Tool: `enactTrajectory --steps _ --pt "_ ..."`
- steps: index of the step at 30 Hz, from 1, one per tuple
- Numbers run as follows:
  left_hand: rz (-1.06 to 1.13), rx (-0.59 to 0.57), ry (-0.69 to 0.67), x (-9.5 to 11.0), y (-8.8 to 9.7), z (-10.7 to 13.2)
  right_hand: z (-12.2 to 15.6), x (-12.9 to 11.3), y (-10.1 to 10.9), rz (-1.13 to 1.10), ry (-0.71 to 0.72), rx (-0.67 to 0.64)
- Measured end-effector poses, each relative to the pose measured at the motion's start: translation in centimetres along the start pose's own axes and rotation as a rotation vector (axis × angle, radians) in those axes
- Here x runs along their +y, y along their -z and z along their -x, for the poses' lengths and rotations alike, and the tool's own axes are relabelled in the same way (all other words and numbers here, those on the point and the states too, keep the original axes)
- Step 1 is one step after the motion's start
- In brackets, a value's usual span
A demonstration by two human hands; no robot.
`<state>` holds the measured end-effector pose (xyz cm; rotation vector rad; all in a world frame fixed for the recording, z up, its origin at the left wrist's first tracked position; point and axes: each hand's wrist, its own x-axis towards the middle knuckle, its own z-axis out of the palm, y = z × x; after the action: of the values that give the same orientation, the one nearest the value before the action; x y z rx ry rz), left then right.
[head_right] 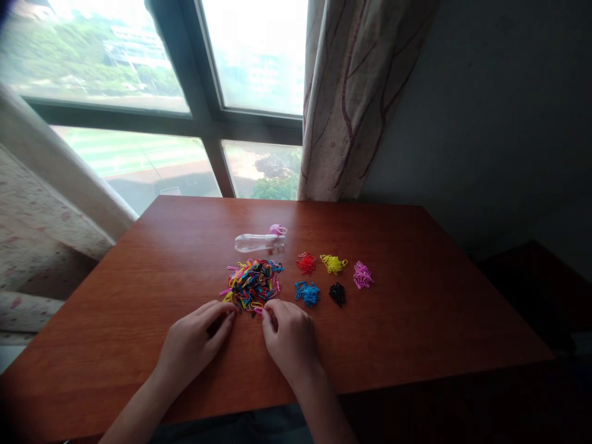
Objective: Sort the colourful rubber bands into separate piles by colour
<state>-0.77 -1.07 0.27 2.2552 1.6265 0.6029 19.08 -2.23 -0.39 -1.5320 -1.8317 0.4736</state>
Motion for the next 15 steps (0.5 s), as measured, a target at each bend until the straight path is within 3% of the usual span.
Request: enactTrajectory --steps 3,6,11,15 --pt "0.009 0.003 -0.004 0.0 0.0 0.0 0.2 0.4 1.2 -0.125 -0.052 0.052" --pt "-0.001 0.004 -0.009 0.0 -0.1 0.1 0.1 2.5 3.9 -0.104 -0.13 0.146" --pt "-0.013 0.008 -0.018 0.1 -0.1 0.1 -1.0 9.6 10.0 0.195 -0.294 0.315" --pt "-0.011 0.022 -0.023 0.3 0.1 0.0 -1.7 14.1 12.5 0.324 -0.413 0.339"
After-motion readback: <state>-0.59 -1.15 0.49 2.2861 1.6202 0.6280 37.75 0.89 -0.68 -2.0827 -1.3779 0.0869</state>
